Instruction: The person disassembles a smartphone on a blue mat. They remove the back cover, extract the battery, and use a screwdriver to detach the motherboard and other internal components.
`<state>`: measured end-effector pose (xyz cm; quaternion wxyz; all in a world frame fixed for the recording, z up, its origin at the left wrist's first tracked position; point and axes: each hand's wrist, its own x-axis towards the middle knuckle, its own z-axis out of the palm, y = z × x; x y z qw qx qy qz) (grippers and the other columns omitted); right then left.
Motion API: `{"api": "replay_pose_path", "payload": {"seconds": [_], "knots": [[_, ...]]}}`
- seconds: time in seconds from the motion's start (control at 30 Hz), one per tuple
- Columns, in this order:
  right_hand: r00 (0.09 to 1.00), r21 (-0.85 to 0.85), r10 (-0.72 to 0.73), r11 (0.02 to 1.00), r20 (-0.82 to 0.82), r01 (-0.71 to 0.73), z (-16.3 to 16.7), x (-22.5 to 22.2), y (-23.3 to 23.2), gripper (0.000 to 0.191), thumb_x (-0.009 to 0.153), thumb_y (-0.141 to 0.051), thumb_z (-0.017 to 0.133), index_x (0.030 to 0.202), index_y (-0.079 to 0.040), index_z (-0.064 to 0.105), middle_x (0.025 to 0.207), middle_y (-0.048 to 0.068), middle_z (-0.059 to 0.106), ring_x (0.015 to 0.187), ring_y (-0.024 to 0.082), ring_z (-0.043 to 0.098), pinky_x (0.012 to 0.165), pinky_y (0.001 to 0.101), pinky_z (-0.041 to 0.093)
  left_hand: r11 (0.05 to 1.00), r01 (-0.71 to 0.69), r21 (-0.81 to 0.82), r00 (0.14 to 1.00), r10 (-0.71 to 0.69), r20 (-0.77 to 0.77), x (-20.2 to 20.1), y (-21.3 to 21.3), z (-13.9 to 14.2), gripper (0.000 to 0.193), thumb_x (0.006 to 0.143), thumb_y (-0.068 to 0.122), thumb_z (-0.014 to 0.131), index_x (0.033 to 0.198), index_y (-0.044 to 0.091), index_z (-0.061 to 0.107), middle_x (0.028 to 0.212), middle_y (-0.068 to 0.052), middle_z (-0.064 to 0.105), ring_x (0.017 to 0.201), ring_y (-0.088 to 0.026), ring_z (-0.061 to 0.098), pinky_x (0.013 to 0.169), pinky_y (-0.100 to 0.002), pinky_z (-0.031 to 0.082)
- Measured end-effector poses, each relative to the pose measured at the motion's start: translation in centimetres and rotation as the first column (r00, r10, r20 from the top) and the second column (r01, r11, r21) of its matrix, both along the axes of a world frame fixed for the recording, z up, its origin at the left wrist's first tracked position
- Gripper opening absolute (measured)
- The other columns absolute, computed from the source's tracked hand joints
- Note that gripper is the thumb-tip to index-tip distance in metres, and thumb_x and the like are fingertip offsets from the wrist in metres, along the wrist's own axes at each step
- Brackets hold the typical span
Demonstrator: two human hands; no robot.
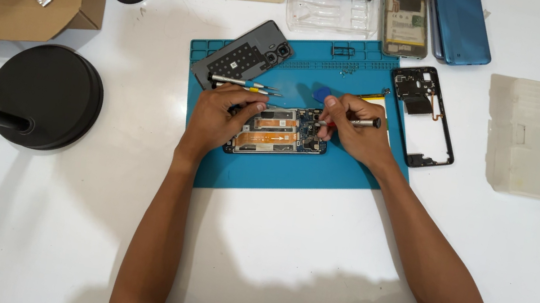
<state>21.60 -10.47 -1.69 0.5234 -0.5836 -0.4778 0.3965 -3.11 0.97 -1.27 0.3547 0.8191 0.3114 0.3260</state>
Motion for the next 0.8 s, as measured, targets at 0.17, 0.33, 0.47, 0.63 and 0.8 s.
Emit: {"api": "replay_pose_path", "payload": {"seconds": [0.17,0.33,0.47,0.63,0.8], "knots": [[1.000,-0.031,-0.003,1.000,0.017,0.004,0.1,0.0,0.0,0.041,0.105,-0.029,0.059,0.074,-0.003,0.063,0.070,0.009,0.069,0.059,0.013,0.071,0.050,0.0264,0.058,0.987,-0.041,-0.155,0.999,0.039,-0.019,-0.4,0.4,-0.1,0.017,0.093,0.019,0.076,0.108,0.014,0.081,0.091,-0.003,0.079,0.066,-0.010,0.065,0.059,-0.026,0.052],[0.999,-0.109,-0.024,0.994,0.037,0.028,0.2,0.0,-0.1,0.043,0.104,-0.030,0.059,0.072,-0.002,0.063,0.066,0.009,0.069,0.057,0.013,0.070,0.047,0.0272,0.057,0.978,-0.023,-0.208,0.998,0.035,0.052,-0.6,0.7,-0.4,0.017,0.094,0.019,0.074,0.110,0.015,0.080,0.092,-0.002,0.081,0.069,-0.006,0.067,0.060,-0.022,0.051],[1.000,-0.026,-0.010,1.000,0.026,0.010,0.1,0.0,0.0,0.041,0.105,-0.030,0.058,0.075,-0.003,0.064,0.067,0.009,0.068,0.059,0.013,0.070,0.050,0.0259,0.057,0.943,-0.048,-0.329,0.991,0.087,0.106,-0.9,0.9,-0.5,0.019,0.097,0.019,0.073,0.113,0.010,0.079,0.093,-0.005,0.080,0.073,-0.009,0.066,0.062,-0.023,0.050],[0.999,-0.040,-0.007,0.999,0.047,0.009,0.0,0.0,-0.1,0.043,0.105,-0.031,0.058,0.073,-0.002,0.063,0.068,0.009,0.069,0.058,0.013,0.070,0.049,0.0259,0.057,0.926,0.009,-0.378,0.961,0.097,0.261,-1.5,1.5,-0.3,0.023,0.102,0.018,0.065,0.120,0.006,0.074,0.103,-0.008,0.079,0.097,-0.012,0.075,0.086,-0.025,0.061],[0.999,-0.075,-0.016,0.997,0.042,0.019,-0.1,0.1,-0.1,0.044,0.105,-0.031,0.058,0.072,-0.002,0.063,0.066,0.009,0.068,0.056,0.013,0.069,0.047,0.0264,0.056,0.909,0.010,-0.417,0.951,0.120,0.284,-1.7,1.5,-0.5,0.022,0.102,0.017,0.065,0.119,0.006,0.074,0.103,-0.009,0.079,0.098,-0.015,0.074,0.087,-0.027,0.060]]}}
